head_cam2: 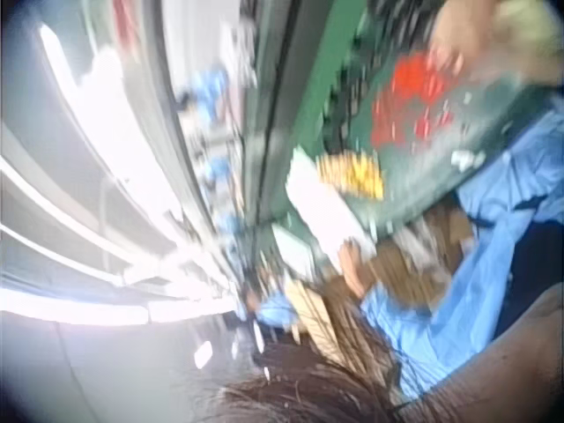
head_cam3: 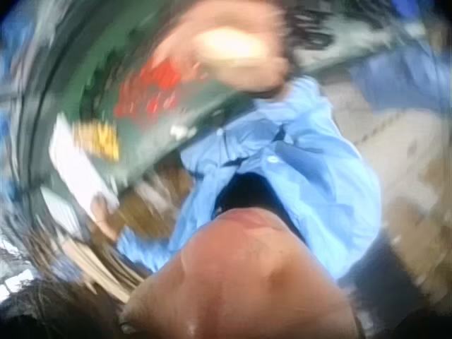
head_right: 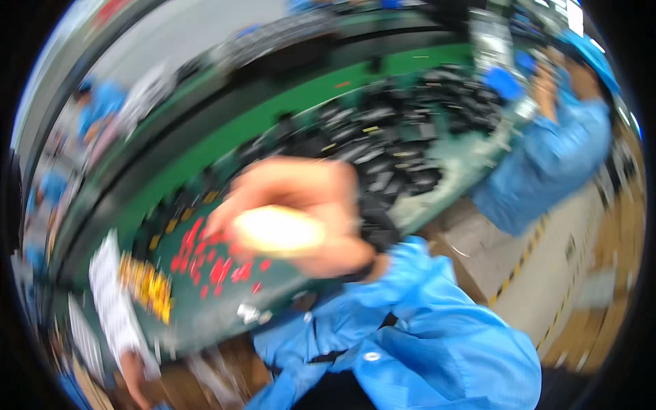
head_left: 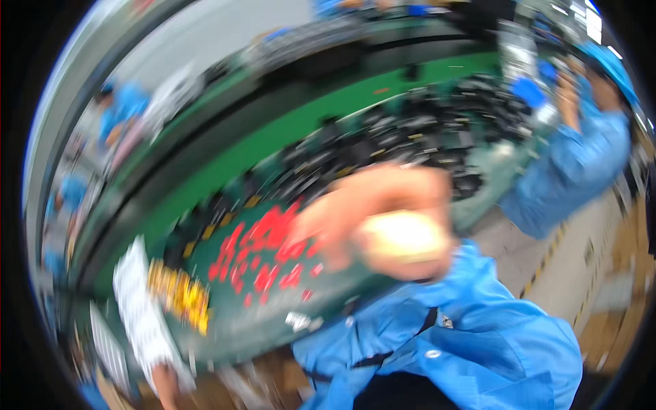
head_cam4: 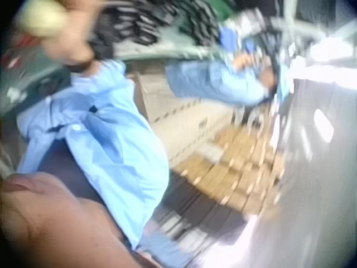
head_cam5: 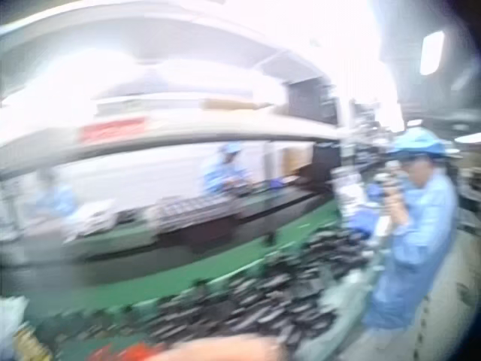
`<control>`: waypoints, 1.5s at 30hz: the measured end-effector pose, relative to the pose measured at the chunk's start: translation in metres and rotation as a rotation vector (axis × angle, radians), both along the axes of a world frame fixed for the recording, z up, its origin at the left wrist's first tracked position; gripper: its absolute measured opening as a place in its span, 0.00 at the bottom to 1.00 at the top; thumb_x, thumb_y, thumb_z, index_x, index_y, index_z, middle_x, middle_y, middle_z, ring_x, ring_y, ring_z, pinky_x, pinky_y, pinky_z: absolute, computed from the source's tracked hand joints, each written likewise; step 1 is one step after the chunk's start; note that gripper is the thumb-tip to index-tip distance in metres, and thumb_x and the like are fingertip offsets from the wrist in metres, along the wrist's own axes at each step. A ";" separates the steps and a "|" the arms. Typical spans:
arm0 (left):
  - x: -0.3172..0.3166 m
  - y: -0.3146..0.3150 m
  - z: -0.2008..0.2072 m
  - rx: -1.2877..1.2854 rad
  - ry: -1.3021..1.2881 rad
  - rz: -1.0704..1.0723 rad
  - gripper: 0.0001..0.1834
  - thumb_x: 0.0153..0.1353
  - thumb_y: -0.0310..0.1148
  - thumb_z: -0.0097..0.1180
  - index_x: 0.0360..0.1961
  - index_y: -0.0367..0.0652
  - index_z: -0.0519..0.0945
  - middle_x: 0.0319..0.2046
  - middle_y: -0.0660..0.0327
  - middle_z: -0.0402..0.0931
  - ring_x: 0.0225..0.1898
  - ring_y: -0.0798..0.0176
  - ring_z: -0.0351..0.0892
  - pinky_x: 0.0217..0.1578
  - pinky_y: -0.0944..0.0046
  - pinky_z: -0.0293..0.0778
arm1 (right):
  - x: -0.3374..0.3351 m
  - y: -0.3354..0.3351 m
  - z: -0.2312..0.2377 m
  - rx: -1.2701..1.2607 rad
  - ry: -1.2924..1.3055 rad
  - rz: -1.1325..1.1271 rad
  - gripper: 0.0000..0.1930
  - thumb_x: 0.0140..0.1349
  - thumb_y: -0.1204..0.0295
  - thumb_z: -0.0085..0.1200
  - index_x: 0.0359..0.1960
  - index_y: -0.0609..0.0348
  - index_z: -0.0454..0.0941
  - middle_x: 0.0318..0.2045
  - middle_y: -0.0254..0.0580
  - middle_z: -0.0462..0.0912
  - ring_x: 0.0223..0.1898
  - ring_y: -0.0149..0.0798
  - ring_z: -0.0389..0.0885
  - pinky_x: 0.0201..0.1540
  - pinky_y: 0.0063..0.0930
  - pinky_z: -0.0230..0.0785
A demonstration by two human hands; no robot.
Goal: Assembling electronic components by inserting internal modules into black plastic housings and applying red stickers.
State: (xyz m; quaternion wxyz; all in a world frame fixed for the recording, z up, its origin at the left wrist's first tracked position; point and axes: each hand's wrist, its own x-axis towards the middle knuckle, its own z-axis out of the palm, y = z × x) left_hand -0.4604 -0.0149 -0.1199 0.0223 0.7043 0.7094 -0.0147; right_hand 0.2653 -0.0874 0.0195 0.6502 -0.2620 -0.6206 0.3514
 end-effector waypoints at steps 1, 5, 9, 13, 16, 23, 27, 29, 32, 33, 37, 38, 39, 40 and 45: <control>-0.051 -0.003 -0.012 -0.018 -0.065 -0.015 0.08 0.60 0.23 0.51 0.24 0.32 0.75 0.20 0.50 0.74 0.24 0.58 0.76 0.25 0.55 0.70 | -0.015 0.011 -0.002 -0.042 0.240 0.200 0.12 0.61 0.70 0.61 0.34 0.72 0.79 0.30 0.49 0.86 0.32 0.41 0.86 0.38 0.33 0.80; 0.027 0.020 0.017 0.087 0.045 -0.052 0.09 0.63 0.28 0.53 0.27 0.35 0.77 0.23 0.51 0.77 0.25 0.56 0.76 0.28 0.54 0.72 | -0.039 0.055 -0.025 0.048 0.046 0.028 0.10 0.61 0.75 0.59 0.25 0.66 0.74 0.21 0.37 0.79 0.21 0.25 0.78 0.25 0.24 0.67; 0.090 -0.014 0.053 0.327 0.077 -0.105 0.10 0.66 0.32 0.55 0.30 0.37 0.80 0.26 0.52 0.79 0.26 0.54 0.75 0.31 0.53 0.74 | -0.053 0.080 -0.049 0.078 -0.106 -0.048 0.11 0.59 0.73 0.59 0.23 0.65 0.71 0.17 0.37 0.75 0.19 0.28 0.74 0.23 0.26 0.64; 0.222 -0.030 0.091 0.688 -0.209 -0.031 0.12 0.63 0.33 0.60 0.31 0.32 0.79 0.26 0.53 0.80 0.28 0.53 0.75 0.35 0.53 0.74 | -0.076 0.084 -0.083 0.091 -0.234 -0.039 0.11 0.58 0.73 0.58 0.24 0.64 0.69 0.17 0.41 0.73 0.20 0.37 0.73 0.24 0.32 0.63; 0.283 -0.021 0.100 0.577 -0.625 -0.109 0.15 0.65 0.36 0.61 0.39 0.32 0.83 0.29 0.52 0.82 0.31 0.59 0.78 0.36 0.56 0.76 | -0.093 0.081 -0.099 0.342 -0.548 -0.097 0.14 0.50 0.73 0.62 0.35 0.68 0.73 0.27 0.47 0.71 0.29 0.48 0.74 0.32 0.42 0.68; 0.451 0.053 0.069 -0.162 -1.371 -0.579 0.07 0.65 0.28 0.55 0.41 0.35 0.79 0.24 0.68 0.74 0.23 0.77 0.70 0.24 0.75 0.64 | -0.083 0.082 -0.091 0.396 -0.468 -0.134 0.40 0.49 0.72 0.69 0.64 0.70 0.63 0.58 0.61 0.70 0.61 0.62 0.71 0.57 0.42 0.72; 0.484 0.063 0.066 -0.311 -1.516 -0.551 0.07 0.64 0.27 0.53 0.39 0.34 0.79 0.24 0.65 0.76 0.22 0.73 0.74 0.23 0.71 0.68 | -0.051 0.083 -0.074 0.056 -0.449 -0.027 0.37 0.50 0.69 0.72 0.60 0.70 0.69 0.55 0.55 0.77 0.58 0.50 0.79 0.57 0.37 0.74; 0.483 0.066 0.059 -0.382 -1.598 -0.564 0.07 0.65 0.27 0.53 0.39 0.33 0.78 0.25 0.63 0.77 0.22 0.71 0.76 0.23 0.70 0.69 | -0.051 0.081 -0.071 0.230 -0.496 -0.200 0.37 0.48 0.67 0.75 0.58 0.70 0.73 0.55 0.57 0.79 0.55 0.51 0.82 0.56 0.36 0.75; 0.481 0.057 0.055 -0.576 -1.933 -0.437 0.10 0.67 0.32 0.55 0.40 0.33 0.78 0.25 0.62 0.76 0.22 0.71 0.76 0.21 0.71 0.68 | -0.060 0.082 -0.079 0.234 -0.519 -0.232 0.39 0.42 0.67 0.79 0.57 0.71 0.75 0.53 0.56 0.81 0.52 0.51 0.84 0.54 0.36 0.77; 0.475 0.056 0.051 -0.562 -1.937 -0.409 0.10 0.67 0.32 0.55 0.40 0.33 0.78 0.25 0.62 0.76 0.22 0.71 0.76 0.21 0.71 0.68 | -0.064 0.083 -0.082 0.229 -0.536 -0.219 0.39 0.42 0.65 0.79 0.57 0.71 0.75 0.53 0.57 0.81 0.53 0.52 0.83 0.55 0.37 0.77; 0.475 0.057 0.049 -0.547 -1.751 -0.434 0.10 0.66 0.33 0.59 0.41 0.35 0.79 0.25 0.66 0.77 0.21 0.76 0.73 0.20 0.73 0.65 | -0.067 0.085 -0.093 0.258 -0.587 -0.225 0.39 0.39 0.73 0.75 0.57 0.66 0.73 0.51 0.57 0.80 0.51 0.55 0.81 0.52 0.40 0.77; 0.475 0.059 0.050 -0.575 -1.688 -0.416 0.10 0.66 0.32 0.59 0.40 0.36 0.80 0.23 0.67 0.76 0.20 0.76 0.73 0.19 0.73 0.64 | -0.066 0.085 -0.096 0.276 -0.604 -0.247 0.39 0.39 0.73 0.75 0.57 0.66 0.73 0.51 0.57 0.80 0.51 0.56 0.81 0.51 0.41 0.77; 0.475 0.060 0.050 -0.602 -1.624 -0.399 0.09 0.66 0.32 0.60 0.40 0.36 0.81 0.22 0.68 0.76 0.20 0.76 0.73 0.19 0.73 0.63 | -0.066 0.085 -0.097 0.272 -0.610 -0.242 0.39 0.39 0.73 0.75 0.57 0.66 0.73 0.51 0.57 0.80 0.51 0.56 0.81 0.51 0.41 0.77; 0.473 0.060 0.049 -0.605 -1.627 -0.398 0.09 0.66 0.32 0.60 0.40 0.36 0.81 0.22 0.68 0.76 0.20 0.76 0.73 0.19 0.73 0.63 | -0.066 0.084 -0.097 0.270 -0.627 -0.236 0.38 0.40 0.73 0.75 0.57 0.66 0.73 0.52 0.58 0.79 0.51 0.56 0.81 0.52 0.41 0.77; 0.470 0.060 0.046 -0.488 -1.458 -0.481 0.10 0.66 0.32 0.58 0.42 0.36 0.81 0.19 0.66 0.76 0.18 0.75 0.72 0.19 0.71 0.63 | -0.069 0.083 -0.092 0.292 -0.704 -0.226 0.37 0.43 0.74 0.72 0.58 0.66 0.70 0.53 0.57 0.76 0.51 0.57 0.79 0.51 0.43 0.76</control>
